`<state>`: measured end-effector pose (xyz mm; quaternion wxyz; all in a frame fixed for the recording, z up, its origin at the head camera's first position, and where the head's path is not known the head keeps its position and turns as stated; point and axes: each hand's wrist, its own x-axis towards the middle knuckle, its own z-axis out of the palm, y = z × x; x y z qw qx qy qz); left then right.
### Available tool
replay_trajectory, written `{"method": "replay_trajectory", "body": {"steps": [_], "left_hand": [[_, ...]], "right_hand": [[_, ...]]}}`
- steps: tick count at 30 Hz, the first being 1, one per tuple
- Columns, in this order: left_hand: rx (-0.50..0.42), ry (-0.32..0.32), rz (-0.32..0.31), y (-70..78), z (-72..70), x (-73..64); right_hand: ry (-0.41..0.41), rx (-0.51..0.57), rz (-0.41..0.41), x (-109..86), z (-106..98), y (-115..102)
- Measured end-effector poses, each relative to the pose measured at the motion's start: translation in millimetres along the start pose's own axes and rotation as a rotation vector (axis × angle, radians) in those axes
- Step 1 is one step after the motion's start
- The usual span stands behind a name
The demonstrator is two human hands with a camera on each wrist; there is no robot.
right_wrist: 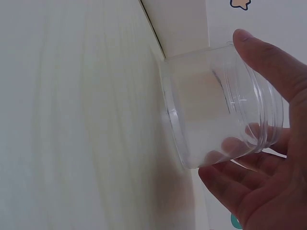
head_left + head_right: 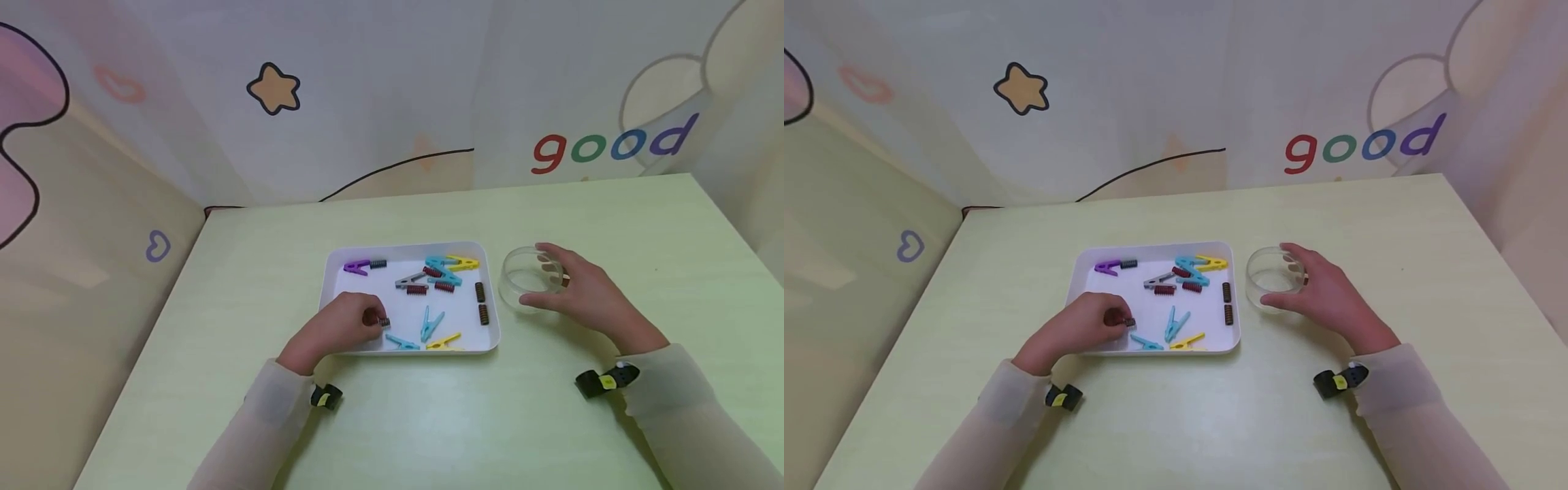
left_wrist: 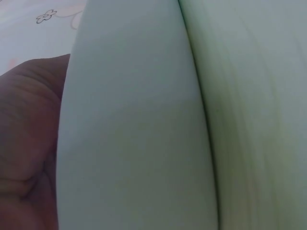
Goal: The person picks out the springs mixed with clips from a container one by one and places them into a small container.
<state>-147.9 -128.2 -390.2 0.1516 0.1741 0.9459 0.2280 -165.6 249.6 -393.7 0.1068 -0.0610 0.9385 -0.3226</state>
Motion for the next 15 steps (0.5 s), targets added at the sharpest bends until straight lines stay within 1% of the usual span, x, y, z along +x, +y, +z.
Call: {"method": "replay_trajectory", "body": {"steps": [3, 7, 12, 15], "left_hand": [[-0.011, 0.032, 0.012, -0.1, 0.5, 0.2], [-0.035, 0.059, 0.015, 1.1, 0.1, 0.2], [-0.076, 0.080, 0.003, 4.7, -1.7, -0.7], [-0.097, 0.090, -0.016, 6.4, -1.1, -1.7]], "right_hand": [[0.003, -0.001, -0.005, 0.2, 0.0, 0.3], [0.006, 0.001, -0.009, 0.2, -0.6, 0.5], [0.011, -0.002, -0.009, 0.2, -0.3, 0.5], [0.012, 0.006, -0.014, -1.0, 1.5, 1.6]]}}
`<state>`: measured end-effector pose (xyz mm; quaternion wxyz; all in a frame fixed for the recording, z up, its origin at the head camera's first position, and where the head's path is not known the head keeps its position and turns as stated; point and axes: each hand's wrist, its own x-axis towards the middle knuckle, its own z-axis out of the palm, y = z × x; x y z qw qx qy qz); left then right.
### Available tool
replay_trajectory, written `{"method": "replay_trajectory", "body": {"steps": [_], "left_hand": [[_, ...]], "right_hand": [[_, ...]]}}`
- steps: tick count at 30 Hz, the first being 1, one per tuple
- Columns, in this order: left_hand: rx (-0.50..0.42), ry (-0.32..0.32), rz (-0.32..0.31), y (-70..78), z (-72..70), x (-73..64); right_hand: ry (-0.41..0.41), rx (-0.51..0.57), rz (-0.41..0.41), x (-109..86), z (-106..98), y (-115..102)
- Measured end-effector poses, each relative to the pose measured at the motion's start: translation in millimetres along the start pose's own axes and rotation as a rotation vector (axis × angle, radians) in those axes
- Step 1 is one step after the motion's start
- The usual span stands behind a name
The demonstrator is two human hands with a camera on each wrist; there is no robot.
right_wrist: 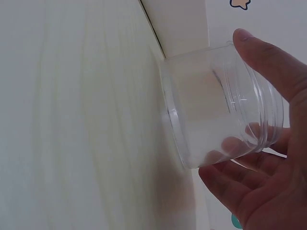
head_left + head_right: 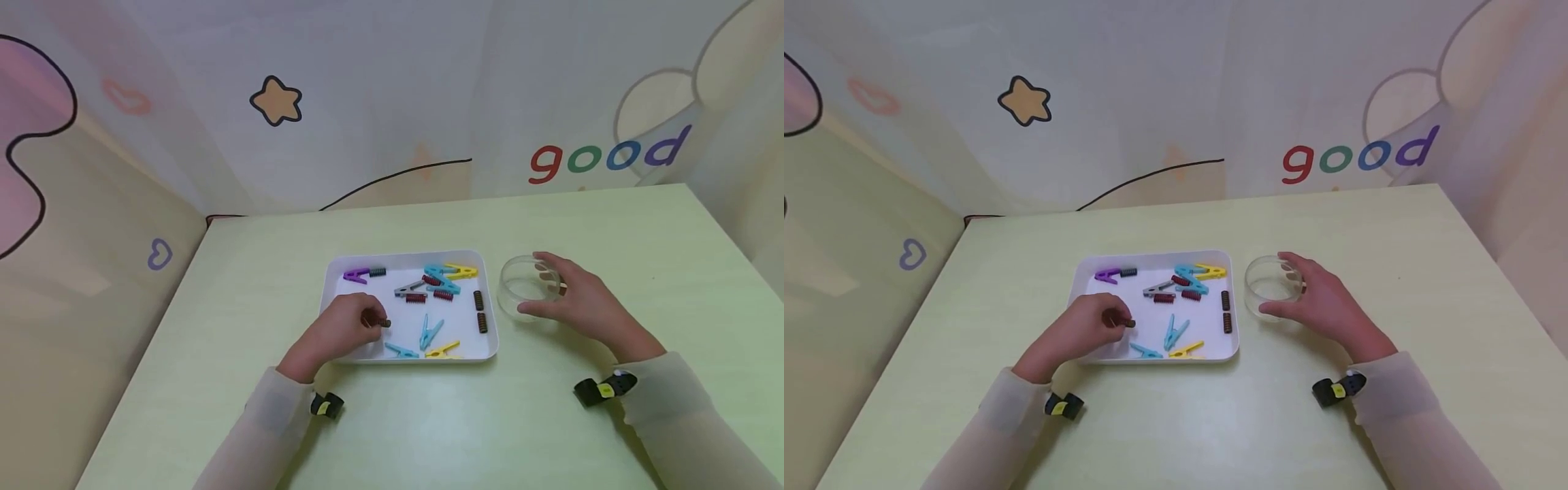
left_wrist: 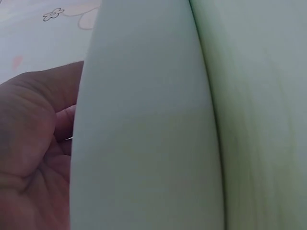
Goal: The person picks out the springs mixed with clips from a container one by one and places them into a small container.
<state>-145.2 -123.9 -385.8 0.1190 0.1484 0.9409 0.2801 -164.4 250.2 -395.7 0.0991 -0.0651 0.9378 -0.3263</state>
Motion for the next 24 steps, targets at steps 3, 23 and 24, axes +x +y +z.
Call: {"method": "replay_trajectory", "body": {"steps": [3, 23, 24], "left_hand": [[-0.021, 0.008, -0.012, 0.7, 0.6, -0.8], [-0.151, 0.188, 0.027, 10.5, -0.3, 8.8], [-0.147, 0.200, 0.032, 10.6, -0.2, 8.1]], "right_hand": [[0.001, 0.003, -0.007, -0.5, 1.4, 1.1], [0.008, -0.011, -0.028, 1.4, -0.7, 2.5], [0.007, -0.010, -0.031, 2.3, 0.0, 2.3]]}}
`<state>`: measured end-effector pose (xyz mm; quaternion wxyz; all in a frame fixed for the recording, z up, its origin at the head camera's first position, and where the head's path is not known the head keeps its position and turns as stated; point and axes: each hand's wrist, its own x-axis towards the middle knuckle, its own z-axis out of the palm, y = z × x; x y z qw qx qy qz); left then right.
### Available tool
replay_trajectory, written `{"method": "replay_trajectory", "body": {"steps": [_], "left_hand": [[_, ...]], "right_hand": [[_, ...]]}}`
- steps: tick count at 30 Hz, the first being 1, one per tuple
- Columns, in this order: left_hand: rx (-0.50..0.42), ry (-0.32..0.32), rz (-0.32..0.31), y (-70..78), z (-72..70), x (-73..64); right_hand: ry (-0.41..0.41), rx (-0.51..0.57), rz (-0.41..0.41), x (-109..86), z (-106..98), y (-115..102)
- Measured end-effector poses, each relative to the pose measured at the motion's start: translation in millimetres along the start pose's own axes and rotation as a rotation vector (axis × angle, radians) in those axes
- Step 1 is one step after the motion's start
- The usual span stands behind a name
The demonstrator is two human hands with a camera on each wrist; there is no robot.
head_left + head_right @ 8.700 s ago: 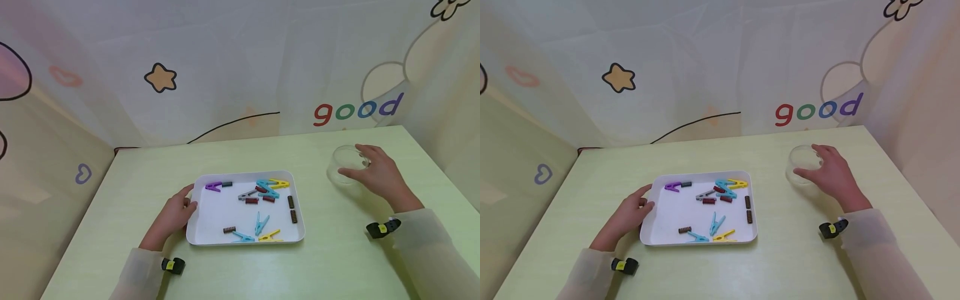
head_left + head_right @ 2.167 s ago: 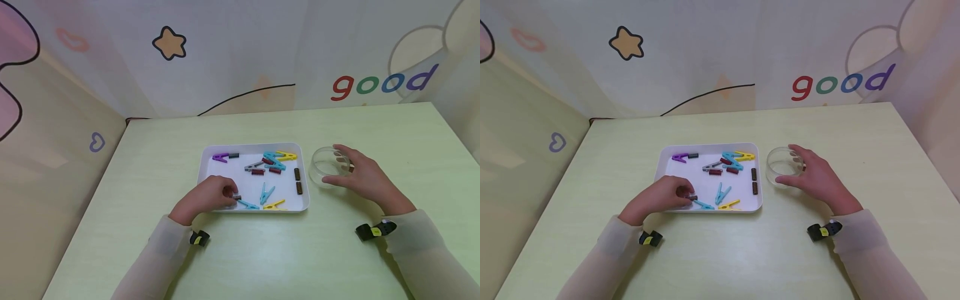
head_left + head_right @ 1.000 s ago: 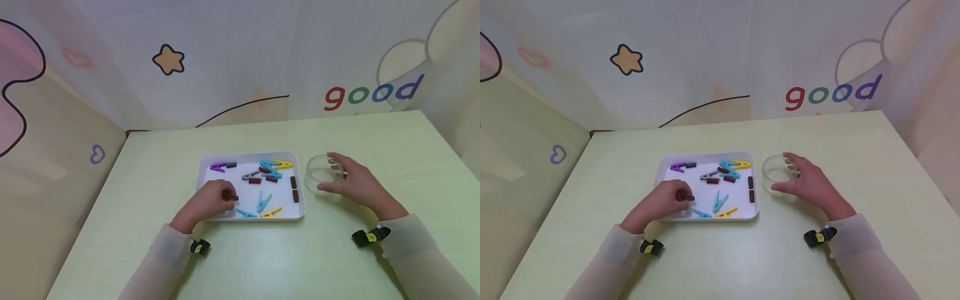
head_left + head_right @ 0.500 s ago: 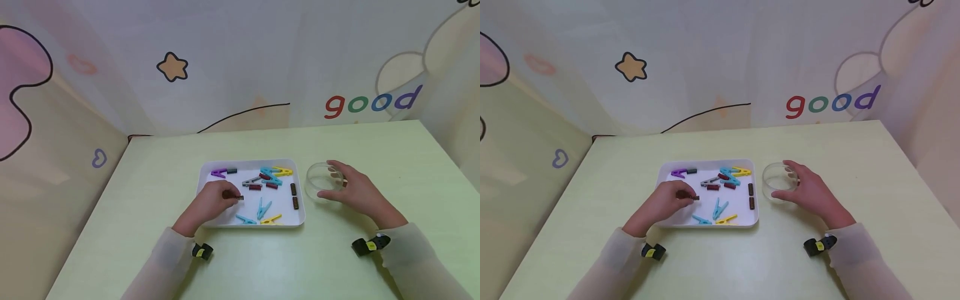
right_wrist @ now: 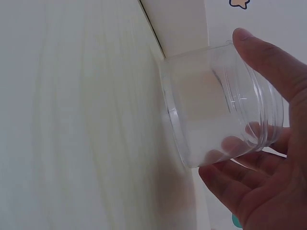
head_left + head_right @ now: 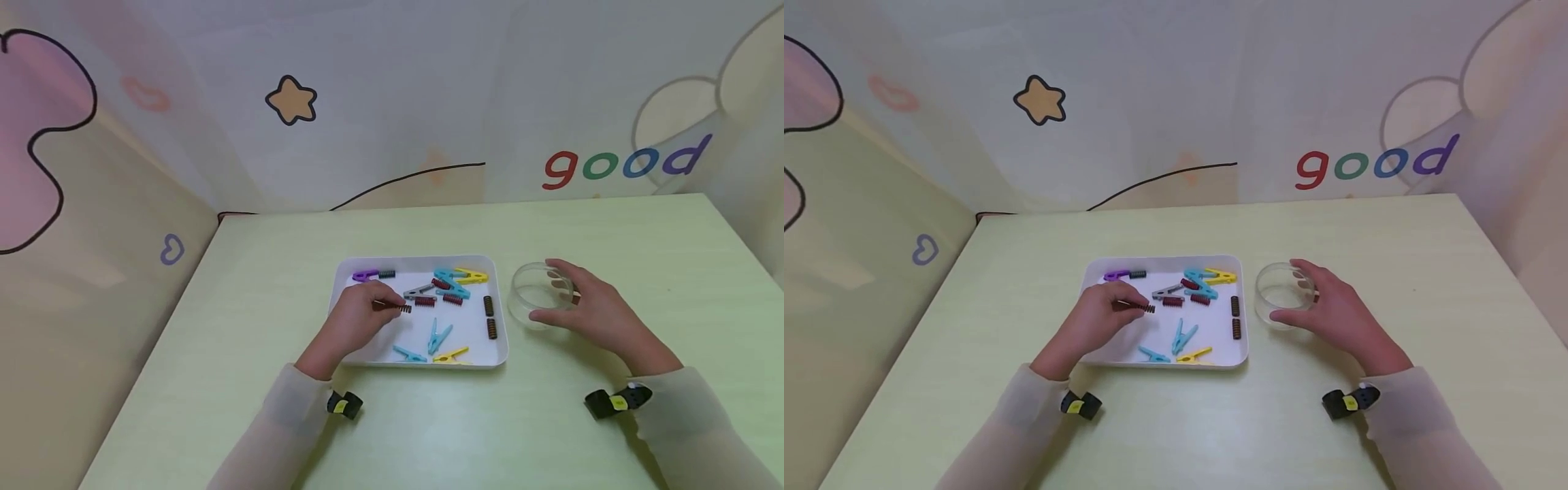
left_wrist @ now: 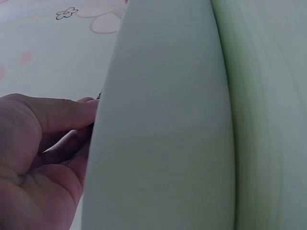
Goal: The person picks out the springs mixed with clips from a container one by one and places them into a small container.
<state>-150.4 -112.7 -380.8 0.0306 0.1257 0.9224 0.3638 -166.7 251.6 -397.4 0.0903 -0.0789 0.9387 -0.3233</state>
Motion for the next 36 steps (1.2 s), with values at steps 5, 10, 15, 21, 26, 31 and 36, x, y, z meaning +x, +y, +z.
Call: {"method": "replay_trajectory", "body": {"steps": [5, 10, 15, 21, 26, 31, 36], "left_hand": [[-0.007, 0.035, 0.011, 4.4, 4.1, -1.6], [-0.017, 0.024, -0.023, 7.1, 8.0, -6.4], [-0.025, 0.032, 0.006, 10.2, 8.5, -8.8], [-0.019, 0.036, 0.073, 19.8, 10.6, -2.0], [-0.028, 0.031, 0.091, 29.1, 12.7, 5.1], [-0.042, -0.006, 0.081, 36.7, 15.2, 8.6], [-0.070, -0.019, 0.090, 41.9, 21.1, 12.8]], "right_hand": [[-0.009, 0.014, 0.008, -2.6, 1.4, 1.7], [-0.019, 0.022, -0.001, -4.9, 8.7, 2.4], [-0.018, 0.022, -0.022, -2.7, 13.6, 0.5], [-0.008, 0.010, -0.014, -2.7, 6.5, -1.2], [-0.003, 0.005, -0.007, -1.4, 0.3, -0.5], [0.002, 0.005, -0.004, -0.6, -1.9, 0.2], [0.002, 0.013, 0.004, -2.5, -3.2, 1.6]]}}
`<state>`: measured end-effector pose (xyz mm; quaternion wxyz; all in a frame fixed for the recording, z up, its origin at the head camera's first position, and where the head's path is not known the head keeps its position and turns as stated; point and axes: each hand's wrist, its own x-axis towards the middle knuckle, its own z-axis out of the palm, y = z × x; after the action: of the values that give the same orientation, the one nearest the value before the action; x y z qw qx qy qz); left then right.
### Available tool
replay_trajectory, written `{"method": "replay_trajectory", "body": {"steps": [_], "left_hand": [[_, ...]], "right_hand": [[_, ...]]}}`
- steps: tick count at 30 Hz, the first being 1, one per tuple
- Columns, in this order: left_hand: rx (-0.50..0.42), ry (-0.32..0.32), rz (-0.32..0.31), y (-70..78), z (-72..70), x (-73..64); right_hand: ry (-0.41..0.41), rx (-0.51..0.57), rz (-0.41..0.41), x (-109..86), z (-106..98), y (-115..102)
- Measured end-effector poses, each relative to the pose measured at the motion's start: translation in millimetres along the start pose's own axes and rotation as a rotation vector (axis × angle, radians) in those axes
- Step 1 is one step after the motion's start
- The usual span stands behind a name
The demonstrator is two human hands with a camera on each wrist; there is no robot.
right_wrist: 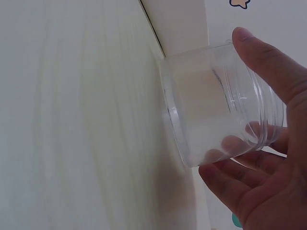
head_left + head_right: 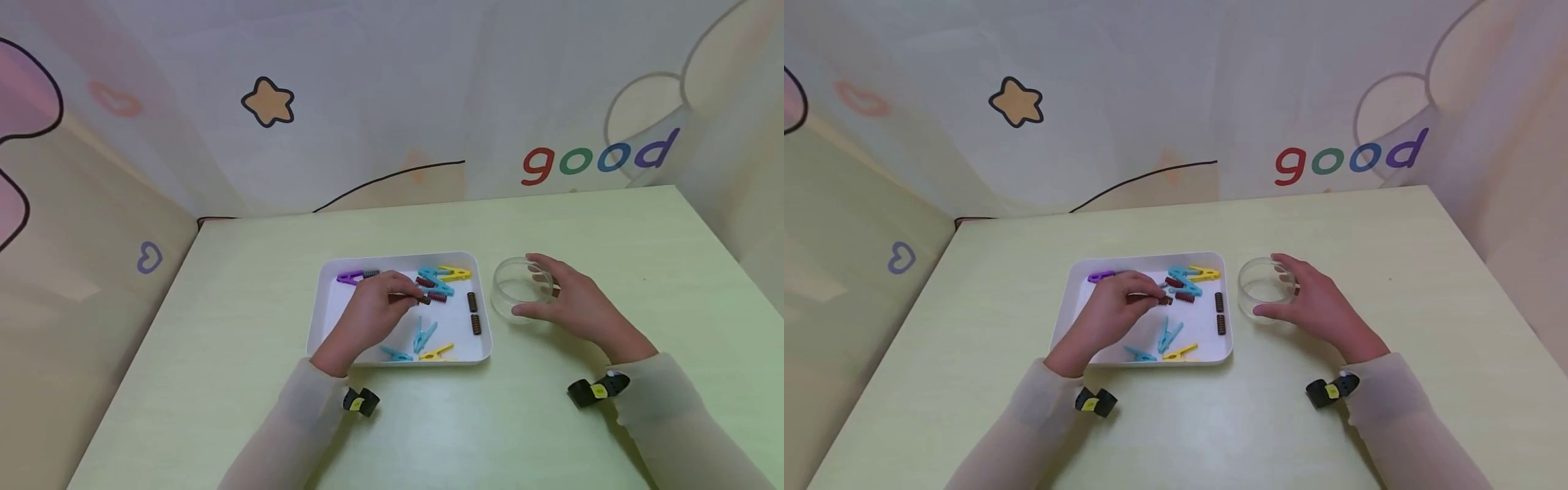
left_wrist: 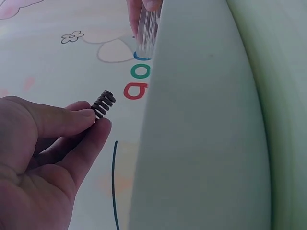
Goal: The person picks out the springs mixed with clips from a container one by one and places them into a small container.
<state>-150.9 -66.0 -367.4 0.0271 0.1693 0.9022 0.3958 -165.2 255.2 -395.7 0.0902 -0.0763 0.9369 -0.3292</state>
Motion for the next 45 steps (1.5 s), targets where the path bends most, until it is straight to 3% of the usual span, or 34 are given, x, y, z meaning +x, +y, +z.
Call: {"method": "replay_trajectory", "body": {"steps": [8, 17, 24, 37, 45], "left_hand": [[-0.013, 0.009, 0.062, 7.3, 9.3, 6.7], [-0.075, -0.041, 0.063, 14.5, 20.6, 13.0], [-0.120, -0.042, 0.082, 16.6, 24.5, 14.4], [-0.124, -0.010, 0.045, 19.4, 31.0, 13.1], [-0.109, 0.050, 0.058, 26.1, 30.8, 19.2]], "right_hand": [[-0.011, 0.008, 0.032, -4.4, -0.8, 2.8], [0.010, 0.004, 0.030, -11.1, -4.1, 9.1], [0.011, 0.021, 0.012, -8.9, -2.5, 9.3], [-0.004, 0.035, 0.000, -3.5, 3.6, 5.1], [0.007, 0.012, -0.009, 1.1, 1.3, 0.9]]}}
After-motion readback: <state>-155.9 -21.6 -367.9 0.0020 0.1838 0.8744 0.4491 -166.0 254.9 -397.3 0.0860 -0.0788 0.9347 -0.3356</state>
